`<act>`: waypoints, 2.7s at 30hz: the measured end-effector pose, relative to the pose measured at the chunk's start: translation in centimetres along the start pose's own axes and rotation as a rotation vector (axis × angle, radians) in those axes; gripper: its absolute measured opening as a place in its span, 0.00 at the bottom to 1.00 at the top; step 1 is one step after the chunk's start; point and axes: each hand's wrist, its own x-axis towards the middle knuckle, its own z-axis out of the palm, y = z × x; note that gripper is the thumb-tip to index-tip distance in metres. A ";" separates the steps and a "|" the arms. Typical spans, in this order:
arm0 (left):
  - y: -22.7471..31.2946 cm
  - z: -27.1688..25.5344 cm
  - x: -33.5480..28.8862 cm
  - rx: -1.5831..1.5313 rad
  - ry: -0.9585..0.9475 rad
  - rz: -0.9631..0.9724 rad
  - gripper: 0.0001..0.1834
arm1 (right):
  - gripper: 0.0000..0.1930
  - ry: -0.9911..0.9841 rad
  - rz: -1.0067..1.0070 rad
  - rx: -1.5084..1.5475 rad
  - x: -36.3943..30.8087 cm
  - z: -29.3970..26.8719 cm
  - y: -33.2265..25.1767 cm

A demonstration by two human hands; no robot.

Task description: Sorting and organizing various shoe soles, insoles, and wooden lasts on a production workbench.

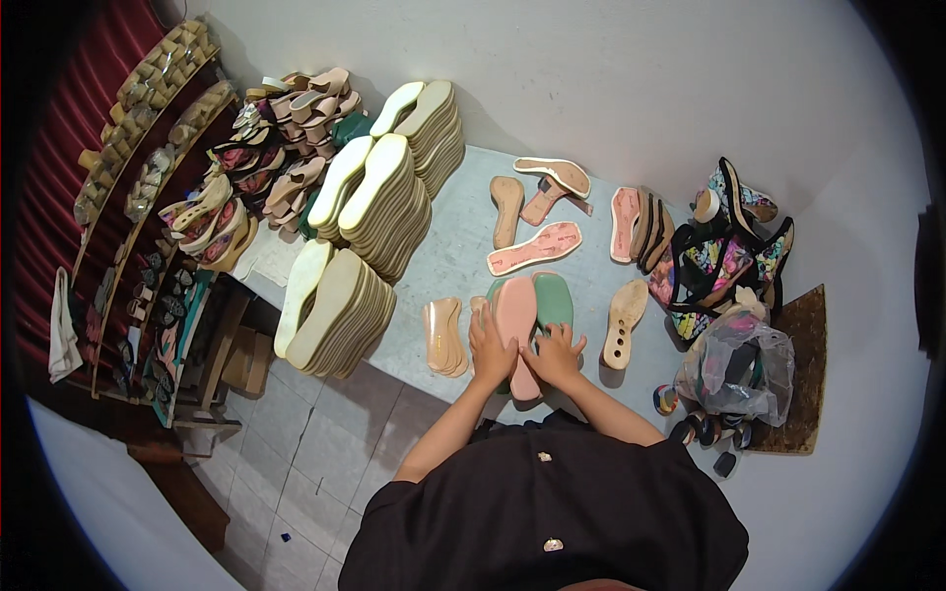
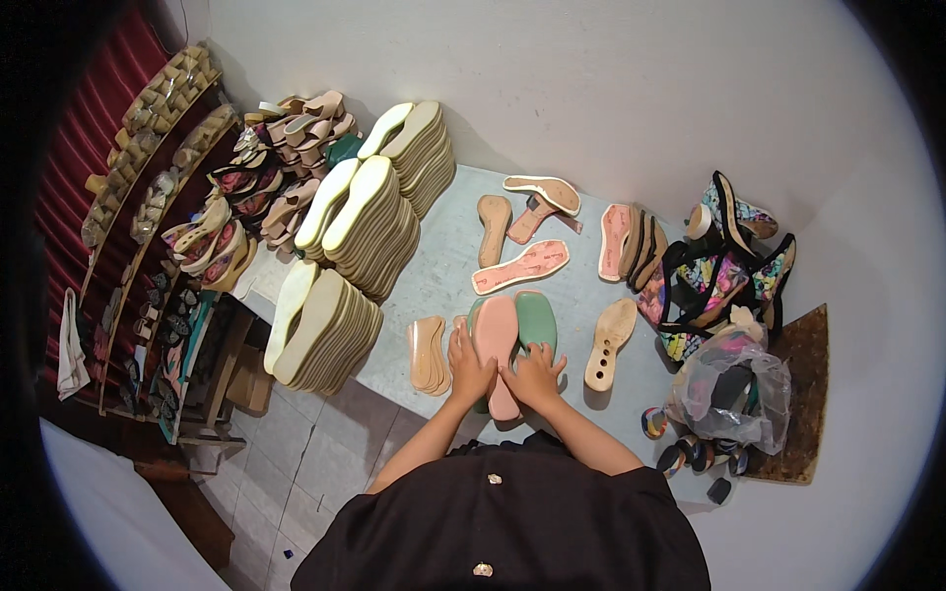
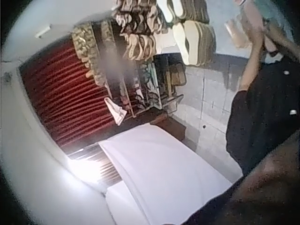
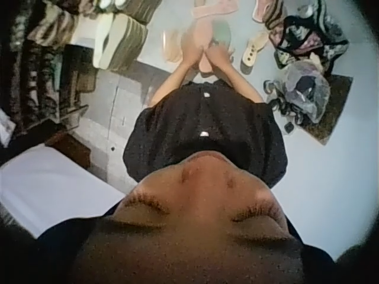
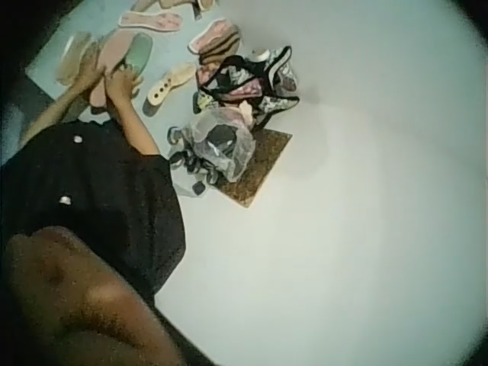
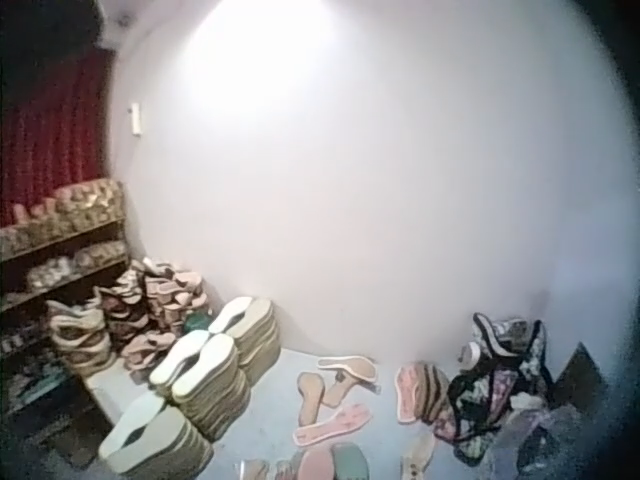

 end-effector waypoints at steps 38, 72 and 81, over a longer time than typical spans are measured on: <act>-1.4 1.8 -0.9 -0.016 -0.188 -0.236 0.52 | 0.31 0.076 0.279 0.019 24.8 -2.0 -6.6; -4.0 1.0 -0.2 -0.207 -0.195 -0.250 0.33 | 0.17 -0.079 0.054 0.089 -3.0 1.0 -0.7; 0.6 -0.5 -0.2 0.061 -0.050 0.068 0.35 | 0.16 -0.090 -0.028 0.019 -2.7 0.6 -0.9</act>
